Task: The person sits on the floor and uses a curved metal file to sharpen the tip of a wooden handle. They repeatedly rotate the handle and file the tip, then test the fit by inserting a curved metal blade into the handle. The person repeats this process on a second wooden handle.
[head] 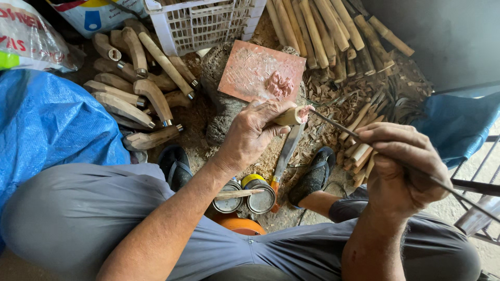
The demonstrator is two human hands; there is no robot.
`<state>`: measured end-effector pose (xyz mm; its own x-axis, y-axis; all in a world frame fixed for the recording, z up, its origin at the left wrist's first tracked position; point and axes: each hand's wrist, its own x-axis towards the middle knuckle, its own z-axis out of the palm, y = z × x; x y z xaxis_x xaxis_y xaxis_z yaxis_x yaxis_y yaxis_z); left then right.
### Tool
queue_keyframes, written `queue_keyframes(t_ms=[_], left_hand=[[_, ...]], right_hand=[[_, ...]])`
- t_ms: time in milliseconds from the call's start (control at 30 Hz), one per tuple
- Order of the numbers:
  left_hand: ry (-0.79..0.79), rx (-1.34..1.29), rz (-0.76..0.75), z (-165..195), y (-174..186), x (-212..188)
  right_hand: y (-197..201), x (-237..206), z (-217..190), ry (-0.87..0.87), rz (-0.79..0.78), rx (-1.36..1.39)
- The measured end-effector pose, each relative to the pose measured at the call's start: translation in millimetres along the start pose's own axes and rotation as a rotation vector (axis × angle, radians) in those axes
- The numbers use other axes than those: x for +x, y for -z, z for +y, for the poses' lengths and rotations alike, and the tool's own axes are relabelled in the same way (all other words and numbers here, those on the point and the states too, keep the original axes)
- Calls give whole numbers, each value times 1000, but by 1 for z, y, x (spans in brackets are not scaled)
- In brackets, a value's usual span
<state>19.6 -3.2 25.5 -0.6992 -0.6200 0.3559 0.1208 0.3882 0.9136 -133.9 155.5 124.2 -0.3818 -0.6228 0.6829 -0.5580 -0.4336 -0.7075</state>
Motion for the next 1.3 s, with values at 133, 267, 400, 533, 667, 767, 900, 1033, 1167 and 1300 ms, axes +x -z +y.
queue_keyframes(t_ms=[133, 267, 400, 533, 667, 767, 900, 1033, 1167, 1300], left_hand=[[-1, -10, 7, 5, 2, 0], [17, -16, 7, 5, 2, 0], [80, -31, 7, -1, 0, -1], [141, -248, -71, -11, -6, -7], [184, -431, -170, -20, -11, -10], [219, -435, -183, -22, -13, -9], [128, -567, -117, -16, -9, -7], [141, -189, -73, -5, 0, -2], [55, -67, -18, 4, 5, 0], [29, -36, 22, 5, 5, 1]], right_hand=[[-6, 3, -10, 24, -81, -163], [-10, 4, -19, 24, -141, -179], [-11, 6, -18, 11, -167, -131], [-5, 6, -15, -13, -139, -56], [5, 7, -8, -14, -85, 50], [10, 6, -1, -12, -32, 121], [13, 3, 0, 3, -13, 73], [9, 1, -11, 23, -78, -82], [1, 4, -20, 42, -117, -122], [-3, 8, -19, 44, -103, -87]])
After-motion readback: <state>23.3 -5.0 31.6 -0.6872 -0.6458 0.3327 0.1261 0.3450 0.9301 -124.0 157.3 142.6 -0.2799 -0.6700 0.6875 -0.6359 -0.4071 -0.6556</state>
